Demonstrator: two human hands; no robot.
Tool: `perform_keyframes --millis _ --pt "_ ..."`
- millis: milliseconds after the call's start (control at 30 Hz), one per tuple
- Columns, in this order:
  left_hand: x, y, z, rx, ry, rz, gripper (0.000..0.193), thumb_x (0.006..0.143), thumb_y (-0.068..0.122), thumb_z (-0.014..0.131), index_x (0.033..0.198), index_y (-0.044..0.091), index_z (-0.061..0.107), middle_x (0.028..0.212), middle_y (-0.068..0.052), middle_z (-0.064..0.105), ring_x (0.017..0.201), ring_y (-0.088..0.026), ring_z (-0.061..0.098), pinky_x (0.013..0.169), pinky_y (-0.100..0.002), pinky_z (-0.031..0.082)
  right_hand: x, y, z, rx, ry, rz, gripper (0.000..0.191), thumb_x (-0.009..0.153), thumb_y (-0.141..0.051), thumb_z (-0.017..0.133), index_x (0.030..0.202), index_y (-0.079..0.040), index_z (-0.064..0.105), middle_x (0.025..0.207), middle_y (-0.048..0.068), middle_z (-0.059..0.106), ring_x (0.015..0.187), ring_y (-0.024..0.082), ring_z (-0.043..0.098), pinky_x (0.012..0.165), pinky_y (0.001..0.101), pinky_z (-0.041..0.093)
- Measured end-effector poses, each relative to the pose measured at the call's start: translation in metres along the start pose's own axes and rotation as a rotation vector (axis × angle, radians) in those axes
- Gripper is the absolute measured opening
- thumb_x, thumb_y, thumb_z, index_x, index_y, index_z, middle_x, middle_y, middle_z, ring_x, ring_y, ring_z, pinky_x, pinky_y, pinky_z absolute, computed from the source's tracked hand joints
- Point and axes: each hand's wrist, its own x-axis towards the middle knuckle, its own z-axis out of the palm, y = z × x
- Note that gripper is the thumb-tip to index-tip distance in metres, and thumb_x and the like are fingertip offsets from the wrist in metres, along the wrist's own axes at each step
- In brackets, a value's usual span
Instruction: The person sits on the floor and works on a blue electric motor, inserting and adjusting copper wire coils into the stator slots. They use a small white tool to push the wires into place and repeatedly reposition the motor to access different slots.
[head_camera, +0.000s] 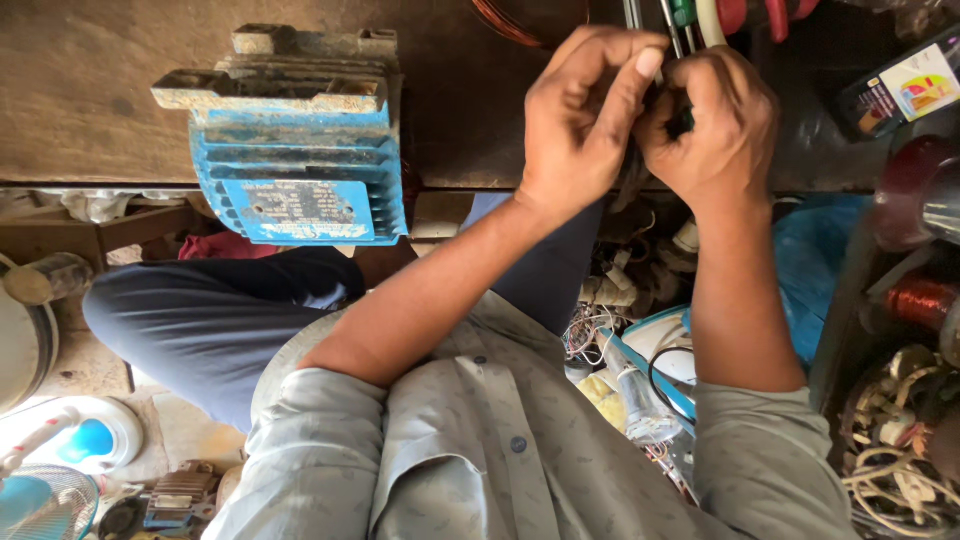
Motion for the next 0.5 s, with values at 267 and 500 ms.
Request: perform_keyframes --millis 267,500 --pt "-0.005 0.025 -0.003 -0.447 0.101 -0.206 0.017 0.116 0.016 0.062 0.119 -0.001 0.065 0.091 -0.005 0.068 0.081 -0.010 0.065 0.073 -0.024 0.055 0.002 0.048 -0.024 0.068 0.094 0.024 0.002 0.102 -0.003 0.068 0.103 -0.002 0.068 0.099 0.013 0.068 0.085 0.031 0.069 0.076 0.0416 0.055" --pt "-0.040 0.047 -0.030 -0.082 -0.187 -0.129 0.013 0.111 0.013 0.064 0.119 0.005 0.069 0.102 -0.006 0.072 0.091 -0.012 0.069 0.085 -0.024 0.057 -0.008 0.015 -0.062 0.297 0.032 0.253 0.014 0.111 -0.006 0.060 0.114 0.007 0.066 0.100 0.014 0.067 0.085 0.022 0.064 0.077 0.0286 0.050"
